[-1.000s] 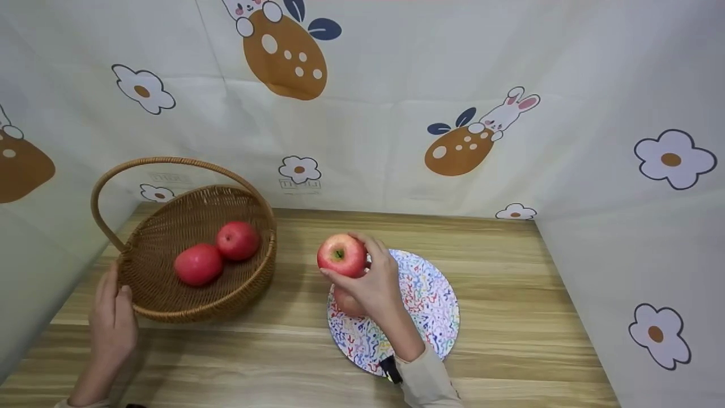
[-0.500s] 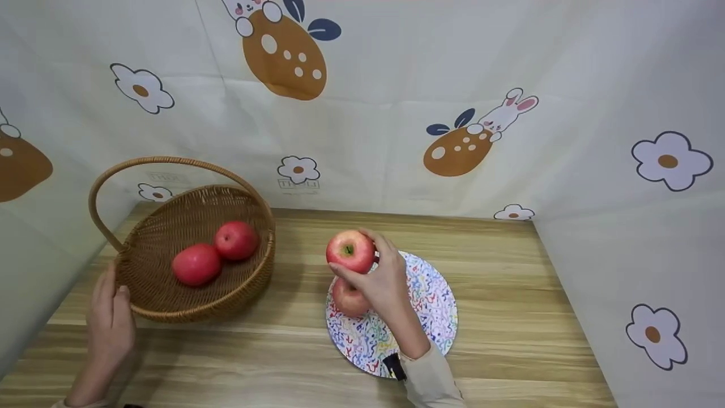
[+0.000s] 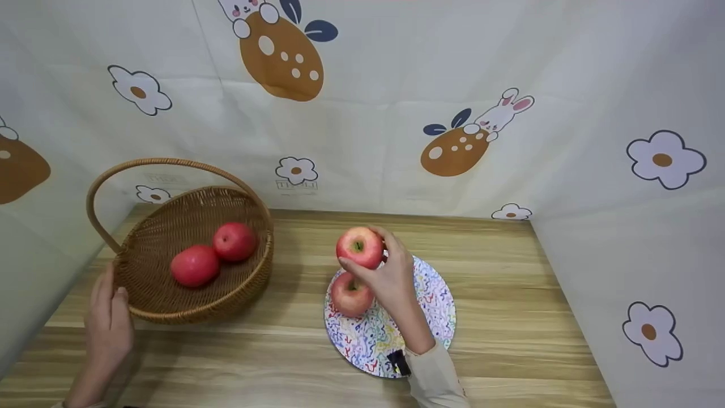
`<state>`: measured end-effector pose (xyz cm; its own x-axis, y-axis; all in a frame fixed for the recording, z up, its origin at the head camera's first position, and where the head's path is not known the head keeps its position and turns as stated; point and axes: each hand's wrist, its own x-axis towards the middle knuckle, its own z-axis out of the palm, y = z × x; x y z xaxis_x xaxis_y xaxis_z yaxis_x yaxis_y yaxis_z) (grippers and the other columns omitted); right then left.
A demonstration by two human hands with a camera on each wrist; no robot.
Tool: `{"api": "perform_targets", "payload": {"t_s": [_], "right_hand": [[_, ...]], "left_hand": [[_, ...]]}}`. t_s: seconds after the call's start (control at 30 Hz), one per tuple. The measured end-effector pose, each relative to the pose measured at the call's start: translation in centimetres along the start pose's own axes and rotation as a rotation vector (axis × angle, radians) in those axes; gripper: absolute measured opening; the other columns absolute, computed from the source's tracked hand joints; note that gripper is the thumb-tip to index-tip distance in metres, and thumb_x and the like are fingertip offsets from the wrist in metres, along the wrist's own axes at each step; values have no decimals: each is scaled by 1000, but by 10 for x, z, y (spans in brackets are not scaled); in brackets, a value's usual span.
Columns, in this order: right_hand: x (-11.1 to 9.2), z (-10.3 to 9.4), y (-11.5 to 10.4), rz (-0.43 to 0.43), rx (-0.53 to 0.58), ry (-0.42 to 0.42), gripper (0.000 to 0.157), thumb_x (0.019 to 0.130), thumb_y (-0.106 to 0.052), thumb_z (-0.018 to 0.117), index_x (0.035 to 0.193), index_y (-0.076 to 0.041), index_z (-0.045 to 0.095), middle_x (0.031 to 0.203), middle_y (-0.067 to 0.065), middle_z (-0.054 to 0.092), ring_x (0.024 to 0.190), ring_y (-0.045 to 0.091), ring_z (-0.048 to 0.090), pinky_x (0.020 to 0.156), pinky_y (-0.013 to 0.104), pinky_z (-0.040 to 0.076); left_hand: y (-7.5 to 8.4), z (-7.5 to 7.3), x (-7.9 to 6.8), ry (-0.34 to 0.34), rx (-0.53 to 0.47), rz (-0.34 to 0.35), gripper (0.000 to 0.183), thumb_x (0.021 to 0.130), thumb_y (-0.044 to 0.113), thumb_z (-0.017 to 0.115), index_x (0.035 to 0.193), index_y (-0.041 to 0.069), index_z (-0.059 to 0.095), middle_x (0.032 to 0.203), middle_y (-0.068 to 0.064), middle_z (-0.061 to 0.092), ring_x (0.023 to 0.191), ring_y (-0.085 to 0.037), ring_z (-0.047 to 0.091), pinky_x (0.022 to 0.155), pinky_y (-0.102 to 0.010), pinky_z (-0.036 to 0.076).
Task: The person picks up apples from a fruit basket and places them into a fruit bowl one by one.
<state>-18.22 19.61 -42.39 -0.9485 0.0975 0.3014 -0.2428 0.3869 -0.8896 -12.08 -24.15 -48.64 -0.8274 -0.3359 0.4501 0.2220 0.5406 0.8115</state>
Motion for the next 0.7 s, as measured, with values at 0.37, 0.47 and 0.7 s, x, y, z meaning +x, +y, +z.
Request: {"api": "perform_targets", "payload": {"t_s": [0.37,0.47,0.7], "right_hand": [[5,-3,9,30,-1,1,67,77,-9,95,137,-1,64,128,18,70,120,30,64,89,20,57],[7,-4,11,34,-14,1,68,78,-10,94,138,-1,64,128,18,70,120,30,64,88,19,57],[11,-5,18,26,-43,15,66,78,-10,94,137,-1,65,125,18,71,116,29,66,86,19,57]], "left_hand": [[2,-1,0,9,2,-1,57,109,6,38,163,-7,26,168,-32,26,155,-51,24,130,-55,15],[3,0,0,16,6,1,57,109,6,38,163,-8,27,167,-32,27,154,-51,25,130,-55,15],[2,1,1,21,7,18,56,109,6,38,161,-11,28,166,-35,27,154,-52,25,129,-56,16]]}}
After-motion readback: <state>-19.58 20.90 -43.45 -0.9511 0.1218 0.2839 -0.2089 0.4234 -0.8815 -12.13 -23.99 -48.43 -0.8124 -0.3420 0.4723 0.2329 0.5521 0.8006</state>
